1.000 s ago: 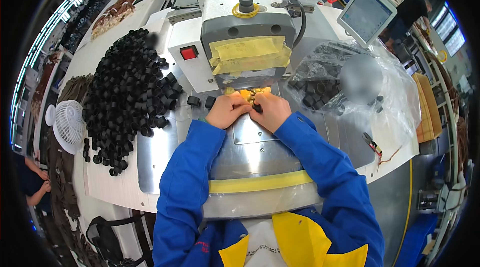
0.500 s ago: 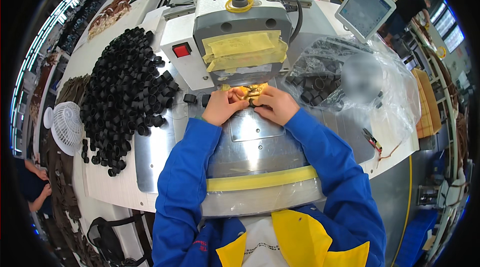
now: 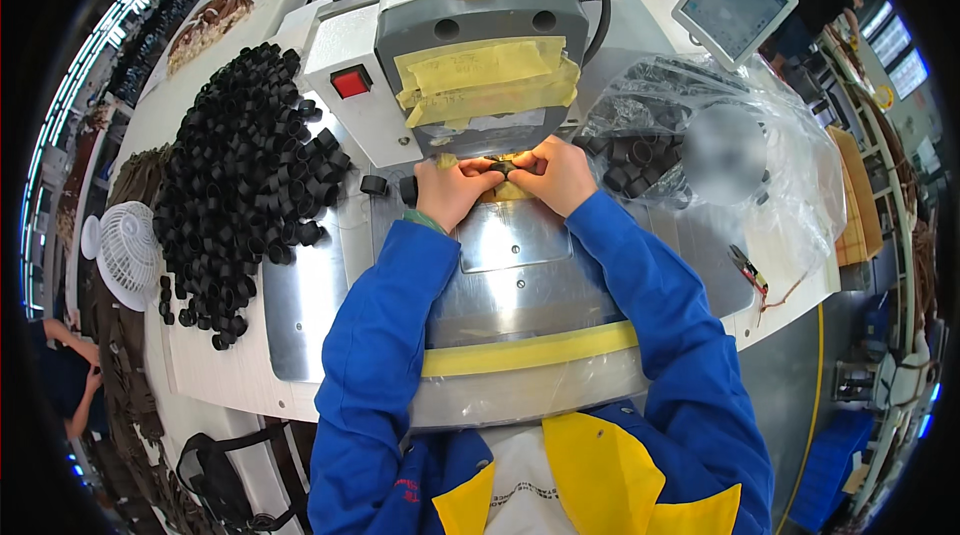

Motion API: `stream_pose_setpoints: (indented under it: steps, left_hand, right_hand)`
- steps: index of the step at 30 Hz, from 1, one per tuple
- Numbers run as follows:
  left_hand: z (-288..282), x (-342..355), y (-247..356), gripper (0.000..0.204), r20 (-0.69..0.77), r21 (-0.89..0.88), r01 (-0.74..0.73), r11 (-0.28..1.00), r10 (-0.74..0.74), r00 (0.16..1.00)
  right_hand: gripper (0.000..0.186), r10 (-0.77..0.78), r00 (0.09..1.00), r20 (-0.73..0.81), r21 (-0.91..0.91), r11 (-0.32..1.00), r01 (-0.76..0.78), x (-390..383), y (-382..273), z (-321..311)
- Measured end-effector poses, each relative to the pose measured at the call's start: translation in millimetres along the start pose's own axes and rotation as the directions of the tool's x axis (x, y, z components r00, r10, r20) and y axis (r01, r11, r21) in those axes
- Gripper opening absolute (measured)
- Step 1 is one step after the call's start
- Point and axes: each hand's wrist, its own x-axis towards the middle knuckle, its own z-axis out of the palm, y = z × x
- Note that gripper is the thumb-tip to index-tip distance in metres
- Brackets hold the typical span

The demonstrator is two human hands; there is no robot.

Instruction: The person repeatedly positions black fabric loops into a sewing machine by hand to stitch each piece.

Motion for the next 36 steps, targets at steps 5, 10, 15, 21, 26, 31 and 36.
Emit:
stream_pose_setpoints:
  steps: [5, 10, 15, 21, 26, 31, 36]
  left_hand:
    - [-1.8, 0.7, 0.4, 0.024, 0.009, 0.015, 0.018, 1.000, -0.018, 1.000]
    - [-1.8, 3.8, -4.9, 0.024, 0.024, 0.021, 0.016, 1.000, -0.016, 1.000]
    - [-0.6, 4.8, -7.4, 0.023, 0.053, -0.037, 0.038, 0.999, -0.036, 0.998]
    - [-2.0, 3.9, -3.9, 0.025, 0.059, 0.007, 0.068, 0.998, -0.068, 0.996]
    - [-1.2, 4.9, -5.7, 0.026, 0.026, 0.081, 0.027, 0.996, -0.029, 0.999]
    - [-3.7, 5.2, -9.1, 0.026, 0.030, 0.061, 0.036, 0.997, -0.038, 0.999]
    - [0.0, 6.3, -8.1, 0.026, 0.043, 0.006, 0.054, 0.999, -0.054, 0.998]
  right_hand:
    - [0.018, -0.013, 1.000, 0.001, -0.015, 1.000, 0.013, -0.1, 1.0, 0.5]
    - [0.018, 0.006, 1.000, 0.008, -0.028, 1.000, -0.006, 0.7, 2.9, 0.2]
    - [0.019, -0.004, 1.000, -0.001, 0.010, 1.000, 0.004, 1.1, 5.9, 2.1]
    - [0.020, -0.007, 1.000, -0.010, 0.036, 0.999, 0.007, 1.0, 7.9, 2.8]
    - [0.020, -0.022, 1.000, -0.012, 0.031, 0.999, 0.022, 1.5, 8.7, 3.7]
    - [0.020, -0.071, 0.997, -0.033, -0.046, 0.997, 0.070, 1.2, 7.8, 8.4]
    - [0.020, -0.032, 0.999, -0.012, 0.018, 0.999, 0.032, 0.9, 9.1, 6.3]
